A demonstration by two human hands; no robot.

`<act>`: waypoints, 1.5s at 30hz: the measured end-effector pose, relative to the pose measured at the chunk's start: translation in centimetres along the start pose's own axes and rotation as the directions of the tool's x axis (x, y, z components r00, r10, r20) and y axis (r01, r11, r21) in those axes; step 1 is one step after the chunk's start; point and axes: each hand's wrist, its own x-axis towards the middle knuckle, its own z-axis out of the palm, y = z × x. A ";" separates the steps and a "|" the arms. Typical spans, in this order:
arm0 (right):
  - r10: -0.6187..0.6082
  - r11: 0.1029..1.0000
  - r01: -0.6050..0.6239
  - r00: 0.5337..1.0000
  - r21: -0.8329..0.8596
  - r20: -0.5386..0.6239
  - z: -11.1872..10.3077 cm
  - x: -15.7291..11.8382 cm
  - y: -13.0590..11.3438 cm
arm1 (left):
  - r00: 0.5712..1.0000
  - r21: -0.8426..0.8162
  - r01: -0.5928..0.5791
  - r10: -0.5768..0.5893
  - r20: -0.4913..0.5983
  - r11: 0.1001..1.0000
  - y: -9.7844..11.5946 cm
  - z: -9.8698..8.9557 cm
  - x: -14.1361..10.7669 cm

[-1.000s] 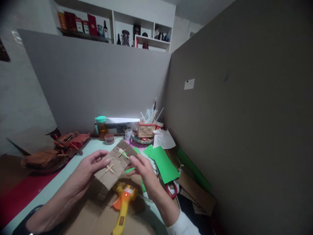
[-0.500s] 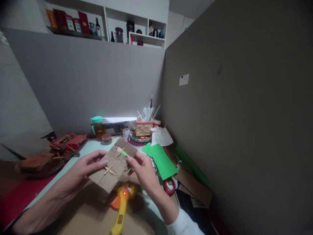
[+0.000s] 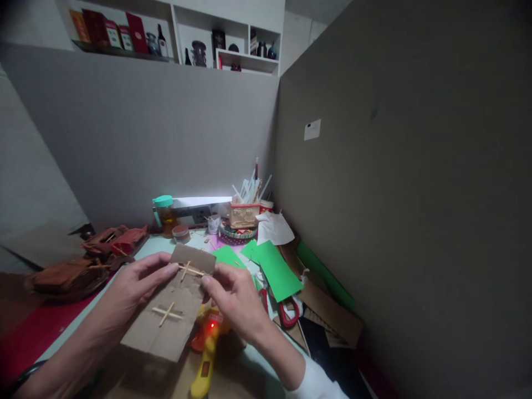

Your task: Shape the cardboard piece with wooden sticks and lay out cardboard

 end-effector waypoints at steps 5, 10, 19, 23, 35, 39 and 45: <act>-0.033 0.999 0.032 0.997 -0.009 -0.065 0.2 -0.2 0.0 | 0.993 0.063 -0.081 0.086 -0.079 0.995 0.5 0.5 -0.4; -0.058 0.996 0.047 0.989 -0.080 -0.135 0.3 -0.1 0.1 | 0.967 0.167 -0.166 0.194 -0.165 0.972 0.5 1.2 -0.9; -0.092 0.990 0.072 0.979 -0.118 -0.180 0.3 -0.2 0.1 | 0.952 0.159 -0.217 0.245 -0.184 0.963 0.2 1.9 -1.7; -0.114 0.985 0.086 0.975 -0.148 -0.191 0.3 -0.3 0.1 | 0.961 0.149 -0.208 0.230 -0.155 0.967 -0.2 1.9 -1.7; -0.029 0.991 0.003 0.982 -0.135 -0.189 0.1 0.2 1.4 | 0.974 0.018 -0.150 0.151 -0.168 0.989 -1.1 2.7 -0.9; 0.023 0.996 -0.037 0.985 -0.076 -0.172 0.0 0.7 1.9 | 0.997 -0.144 -0.067 0.059 -0.059 0.987 -0.9 2.5 -0.8; 0.031 0.997 -0.038 0.995 -0.074 -0.094 0.2 0.2 0.9 | 0.999 -0.140 -0.030 0.027 -0.017 0.990 -1.2 2.4 -0.3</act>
